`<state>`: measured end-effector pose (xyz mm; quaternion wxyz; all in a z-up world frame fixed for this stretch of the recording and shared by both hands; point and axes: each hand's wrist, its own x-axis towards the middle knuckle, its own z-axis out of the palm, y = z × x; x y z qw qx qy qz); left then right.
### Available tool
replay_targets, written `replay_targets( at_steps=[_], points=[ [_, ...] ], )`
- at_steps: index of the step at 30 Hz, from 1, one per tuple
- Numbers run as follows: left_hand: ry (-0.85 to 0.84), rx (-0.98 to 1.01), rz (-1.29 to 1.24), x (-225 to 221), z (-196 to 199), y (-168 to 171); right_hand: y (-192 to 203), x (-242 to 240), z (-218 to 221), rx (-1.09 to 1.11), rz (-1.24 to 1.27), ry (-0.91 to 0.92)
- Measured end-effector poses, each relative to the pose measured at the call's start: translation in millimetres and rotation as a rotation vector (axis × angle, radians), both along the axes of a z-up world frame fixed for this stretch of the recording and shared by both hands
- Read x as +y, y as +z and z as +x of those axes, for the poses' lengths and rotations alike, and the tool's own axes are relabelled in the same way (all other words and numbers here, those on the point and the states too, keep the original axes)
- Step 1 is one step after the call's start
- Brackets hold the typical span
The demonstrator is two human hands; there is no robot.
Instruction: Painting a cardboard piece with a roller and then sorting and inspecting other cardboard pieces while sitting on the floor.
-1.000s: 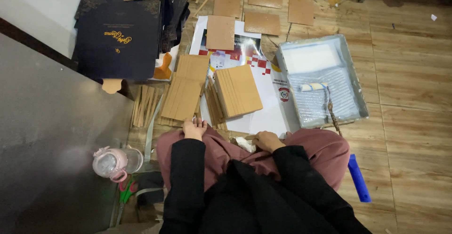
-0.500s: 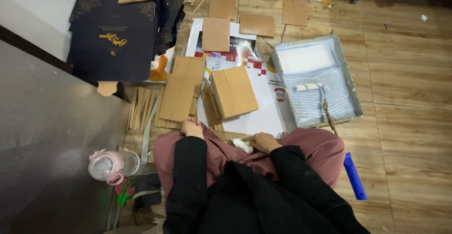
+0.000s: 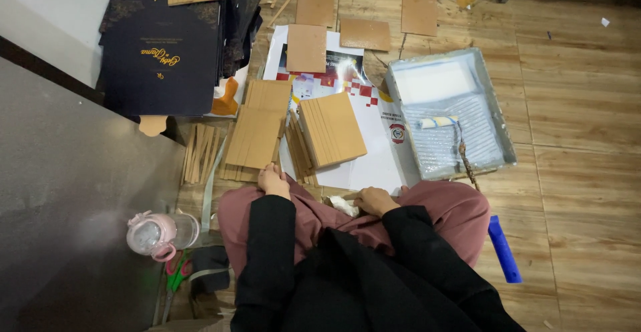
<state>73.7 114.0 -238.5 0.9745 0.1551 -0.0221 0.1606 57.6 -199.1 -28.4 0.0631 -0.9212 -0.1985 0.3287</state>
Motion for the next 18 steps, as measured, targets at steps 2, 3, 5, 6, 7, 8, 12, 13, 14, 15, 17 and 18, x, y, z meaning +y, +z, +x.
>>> replay_targets(
  at_steps=[2, 3, 5, 6, 7, 8, 12, 13, 14, 15, 17, 18],
  points=[
    [0.075, 0.864, 0.059, 5, 6, -4, -7, 0, 2, 0.006, -0.005, -0.004],
    [0.076, 0.864, 0.06, 3, 6, 1, -9, -1, 2, 0.006, -0.003, -0.003],
    [0.132, 0.914, 0.058, 0, 6, 10, -11, -2, 2, 0.003, 0.004, -0.007],
    [0.133, 0.915, 0.06, -1, 8, 28, -17, -3, 3, 0.004, 0.006, -0.006],
    [0.121, 0.976, 0.119, -2, 9, 46, -22, -4, 3, -0.006, -0.002, -0.009],
    [0.109, 1.036, 0.179, -3, 10, 63, -27, -5, 4, -0.015, -0.01, -0.01],
    [0.098, 1.184, 0.235, -7, 26, 145, -24, -3, 2, -0.05, 0.0, 0.008],
    [0.056, 1.18, 0.299, -9, 28, 164, -21, -2, 1, -0.054, 0.003, 0.0],
    [0.011, 1.174, 0.363, -11, 30, 184, -18, -2, 0, -0.057, 0.005, -0.01],
    [0.011, 1.173, 0.365, -14, 32, 198, -20, -2, 0, -0.057, 0.006, -0.012],
    [0.035, 1.127, 0.381, -20, 35, 227, -23, -3, 1, -0.062, 0.01, 0.003],
    [0.034, 1.127, 0.383, -22, 39, 229, -21, -4, 1, -0.063, 0.011, 0.002]
  ],
)
